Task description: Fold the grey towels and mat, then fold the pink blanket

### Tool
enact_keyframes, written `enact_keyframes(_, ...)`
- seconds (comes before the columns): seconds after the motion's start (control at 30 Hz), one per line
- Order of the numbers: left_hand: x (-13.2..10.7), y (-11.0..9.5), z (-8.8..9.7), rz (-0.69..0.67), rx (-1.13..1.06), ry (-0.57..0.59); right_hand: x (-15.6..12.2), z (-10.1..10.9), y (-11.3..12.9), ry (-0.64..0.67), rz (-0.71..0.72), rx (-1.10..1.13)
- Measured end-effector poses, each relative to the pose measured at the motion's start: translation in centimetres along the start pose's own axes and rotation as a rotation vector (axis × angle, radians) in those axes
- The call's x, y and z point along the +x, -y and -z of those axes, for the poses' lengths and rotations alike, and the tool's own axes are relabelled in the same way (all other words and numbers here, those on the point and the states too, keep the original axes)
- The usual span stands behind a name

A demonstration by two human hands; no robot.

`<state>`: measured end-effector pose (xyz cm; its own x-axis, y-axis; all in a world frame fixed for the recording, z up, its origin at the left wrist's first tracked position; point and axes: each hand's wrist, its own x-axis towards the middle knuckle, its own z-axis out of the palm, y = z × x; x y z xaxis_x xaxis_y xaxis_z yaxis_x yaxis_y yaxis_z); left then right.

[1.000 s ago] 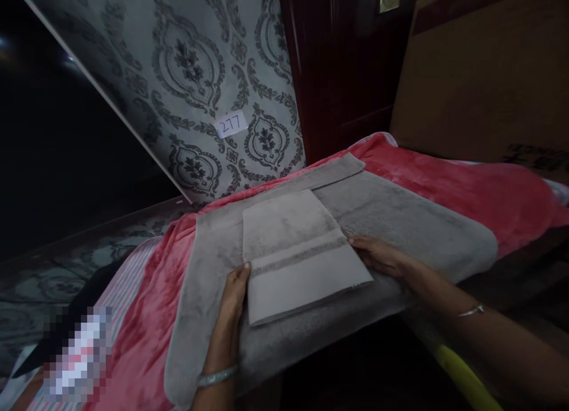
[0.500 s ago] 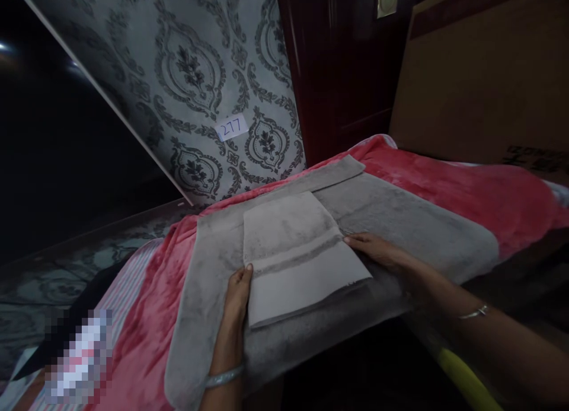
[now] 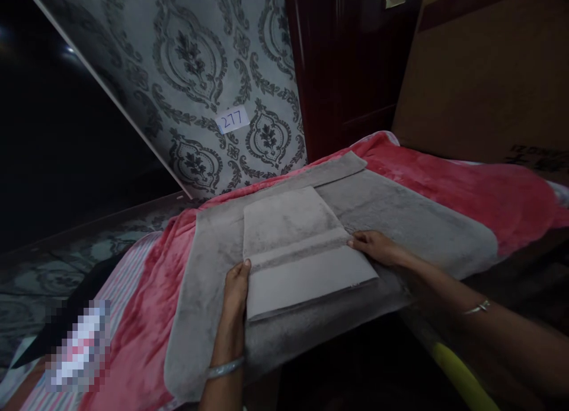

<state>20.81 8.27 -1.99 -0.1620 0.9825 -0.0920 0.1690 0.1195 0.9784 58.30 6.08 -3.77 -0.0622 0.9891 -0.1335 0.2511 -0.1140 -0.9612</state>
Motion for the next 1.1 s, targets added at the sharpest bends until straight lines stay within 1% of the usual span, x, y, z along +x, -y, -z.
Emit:
enact_keyframes(0.07, 0.0, -0.1, 0.0, 0.015, 0.002, 0.016, 0.0, 0.3, 0.0, 0.02, -0.017, -0.004)
enact_keyframes(0.1, -0.1, -0.2, 0.0, 0.029, -0.005, 0.035, -0.1, 0.4, 0.2, 0.05, -0.037, 0.017)
enact_keyframes(0.17, -0.2, -0.5, -0.2, 0.061, -0.032, 0.083, -0.2, 0.4, 0.7, 0.114, -0.077, 0.079)
enact_keyframes(0.23, -0.5, -0.8, -0.5, 0.072, -0.05, 0.109, -0.3, 0.1, 1.3, 0.147, -0.086, 0.146)
enact_keyframes(0.3, -0.6, -1.0, -0.8, 0.046, -0.044, 0.1, -0.3, -0.4, 1.6, 0.161, -0.05, 0.201)
enact_keyframes(0.37, -0.6, -0.8, -1.0, 0.004, -0.031, 0.078, -0.2, -0.8, 1.4, 0.181, -0.013, 0.226)
enact_keyframes(0.43, -0.5, -0.3, -0.8, -0.023, -0.018, 0.068, 0.0, -0.9, 0.7, 0.205, 0.004, 0.22)
enact_keyframes(0.5, -0.3, 0.0, -0.1, -0.031, -0.014, 0.056, 0.3, -0.4, -0.1, 0.197, 0.02, 0.157)
enact_keyframes(0.53, -0.2, 0.0, 0.2, -0.035, -0.003, 0.028, 0.4, 0.0, -0.3, 0.16, 0.035, 0.086)
enact_keyframes(0.6, 0.0, -0.6, 0.7, -0.082, 0.067, -0.095, 0.7, 0.7, 0.1, 0.005, 0.08, -0.121)
enact_keyframes(0.67, 0.2, -1.9, 0.3, -0.211, 0.187, -0.21, 1.1, 0.6, 1.5, -0.19, 0.169, -0.309)
enact_keyframes(0.7, 0.2, -2.6, -0.3, -0.299, 0.242, -0.215, 1.4, 0.0, 2.5, -0.26, 0.241, -0.376)
enact_keyframes(0.73, 0.3, -3.4, -1.3, -0.391, 0.277, -0.172, 1.7, -0.8, 3.5, -0.297, 0.324, -0.433)
enact_keyframes(0.77, 0.4, -4.0, -2.4, -0.472, 0.295, -0.092, 2.1, -2.0, 4.5, -0.298, 0.405, -0.488)
enact_keyframes(0.8, 0.5, -4.4, -3.6, -0.533, 0.31, 0.005, 2.5, -3.2, 5.2, -0.275, 0.465, -0.558)
enact_keyframes(0.83, 0.6, -4.5, -4.8, -0.569, 0.336, 0.087, 2.9, -4.5, 5.7, -0.243, 0.493, -0.631)
enact_keyframes(0.87, 0.8, -4.4, -5.8, -0.579, 0.379, 0.15, 3.3, -5.7, 5.8, -0.206, 0.483, -0.702)
enact_keyframes(0.93, 1.0, -3.6, -7.2, -0.55, 0.531, 0.218, 3.9, -7.4, 5.1, -0.141, 0.412, -0.821)
enact_keyframes(1.0, 1.2, -2.7, -7.6, -0.515, 0.756, 0.243, 4.3, -8.1, 3.9, -0.104, 0.346, -0.905)
enact_keyframes(1.1, 1.1, -2.2, -7.4, -0.509, 1.08, 0.256, 4.5, -8.0, 2.7, -0.092, 0.315, -0.991)
